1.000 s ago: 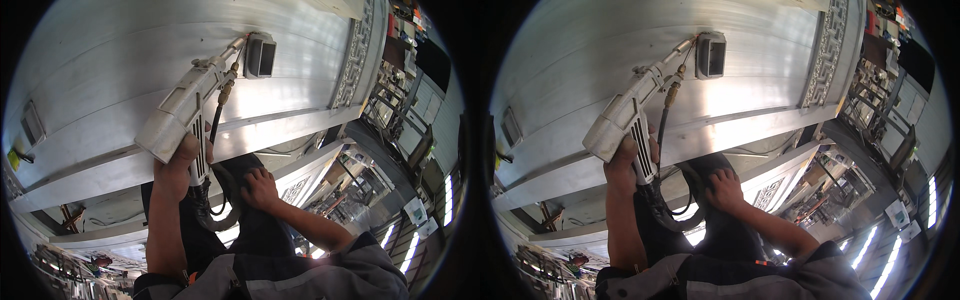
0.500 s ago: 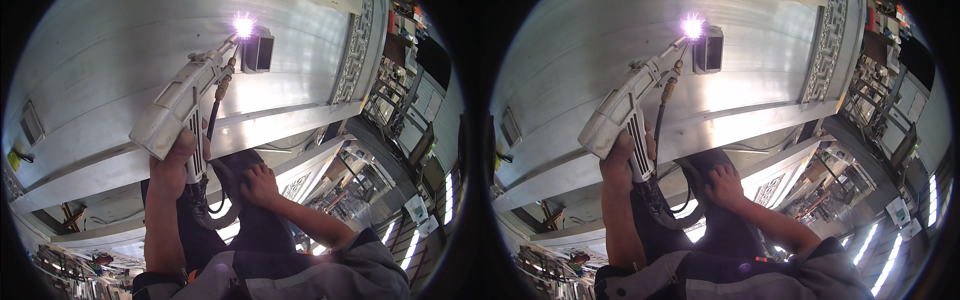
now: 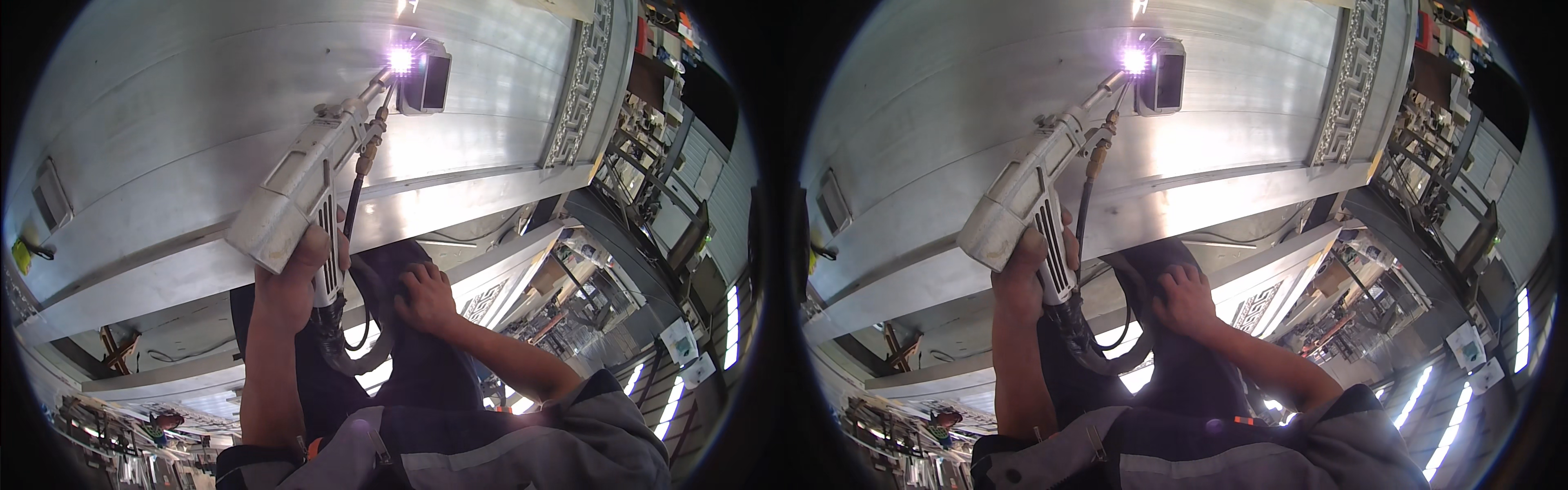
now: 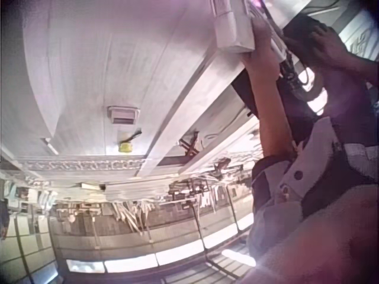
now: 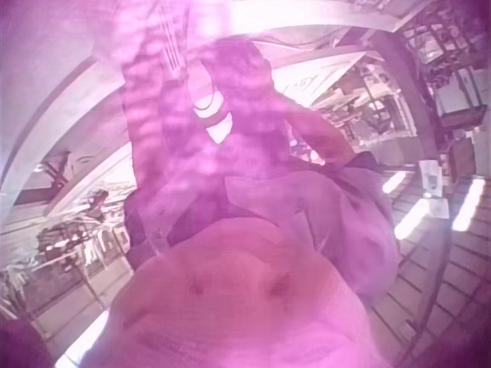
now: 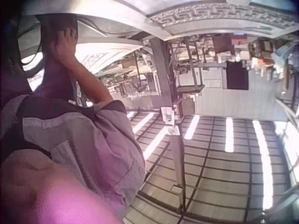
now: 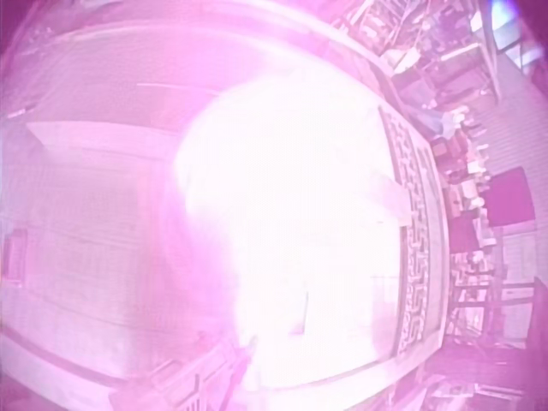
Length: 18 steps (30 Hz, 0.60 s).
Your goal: The person measures a metal surface with a tape measure, then uses a handheld welding tool to attach decorative metal pieces to a large metal panel. The person positions each piece and welds it in place, creating visible sparks.
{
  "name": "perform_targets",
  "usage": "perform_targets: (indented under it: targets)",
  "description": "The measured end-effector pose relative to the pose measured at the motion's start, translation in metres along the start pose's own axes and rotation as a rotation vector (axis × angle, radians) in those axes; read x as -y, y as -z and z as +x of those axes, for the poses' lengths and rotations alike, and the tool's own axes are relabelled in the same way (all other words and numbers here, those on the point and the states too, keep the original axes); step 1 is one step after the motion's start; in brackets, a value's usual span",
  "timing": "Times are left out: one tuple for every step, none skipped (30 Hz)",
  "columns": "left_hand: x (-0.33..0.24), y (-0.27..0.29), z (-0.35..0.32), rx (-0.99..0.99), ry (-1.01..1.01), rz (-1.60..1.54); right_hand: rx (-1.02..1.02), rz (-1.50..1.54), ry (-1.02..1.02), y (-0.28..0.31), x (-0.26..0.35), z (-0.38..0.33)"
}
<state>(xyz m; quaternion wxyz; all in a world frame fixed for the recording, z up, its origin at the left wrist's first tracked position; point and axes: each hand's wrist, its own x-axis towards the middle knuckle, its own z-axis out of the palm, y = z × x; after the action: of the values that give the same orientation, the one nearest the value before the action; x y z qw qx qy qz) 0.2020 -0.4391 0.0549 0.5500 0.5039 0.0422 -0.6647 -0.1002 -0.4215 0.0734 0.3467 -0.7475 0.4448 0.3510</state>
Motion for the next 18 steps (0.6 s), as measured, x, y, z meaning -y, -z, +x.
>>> perform_targets:
  targets:
    - [0.002,0.0,-0.001,0.002,0.003,0.005,0.004,0.002,-0.002,0.0,0.0,0.0]
    - [0.003,0.001,-0.003,0.003,0.006,0.01,0.007,0.0,-0.001,0.0,0.0,0.0]
    - [0.003,-0.002,-0.004,-0.02,-0.008,-0.008,0.01,-0.002,-0.001,0.0,0.0,0.0]
    - [0.003,-0.001,-0.005,-0.025,0.004,0.007,0.013,-0.004,0.0,-0.001,0.0,0.0]
    - [0.003,0.0,-0.007,-0.028,0.018,0.022,0.008,-0.005,0.001,-0.001,0.0,0.0]
    - [0.003,0.001,-0.008,-0.032,0.031,0.037,0.003,-0.006,0.003,-0.001,-0.001,0.0]
    - [0.004,0.0,-0.008,-0.03,0.022,0.032,-0.002,-0.007,0.004,-0.002,-0.001,-0.001]
    - [0.005,0.0,-0.008,-0.03,0.013,0.027,0.002,-0.005,0.003,-0.002,-0.001,-0.001]
    - [0.005,0.0,-0.008,-0.03,0.005,0.021,0.007,-0.004,0.003,-0.001,-0.001,0.0]
    - [0.006,0.0,-0.009,-0.031,0.01,0.024,0.011,-0.003,0.003,-0.001,0.0,0.0]
    - [0.007,0.001,-0.01,-0.03,0.015,0.026,-0.015,0.006,0.014,-0.002,-0.001,-0.001]
    - [0.008,0.001,-0.012,-0.029,0.019,0.029,-0.016,0.001,0.015,-0.003,-0.002,-0.001]
    - [0.01,0.003,-0.014,-0.007,0.028,-0.005,-0.018,-0.005,0.016,-0.003,-0.002,-0.001]
    - [0.012,0.006,-0.017,0.015,0.037,-0.039,-0.018,-0.009,0.017,-0.004,-0.002,-0.001]
    - [0.013,0.007,-0.019,0.037,0.046,-0.072,-0.022,-0.012,0.013,-0.005,-0.003,-0.001]
    - [0.013,0.005,-0.019,0.011,0.042,-0.054,-0.023,-0.013,0.015,-0.005,-0.003,-0.001]
    - [0.013,0.002,-0.019,-0.016,0.038,-0.037,-0.022,-0.014,0.017,-0.005,-0.003,-0.001]
    - [0.014,0.0,-0.019,-0.042,0.033,-0.019,-0.022,-0.015,0.02,-0.004,-0.002,-0.001]
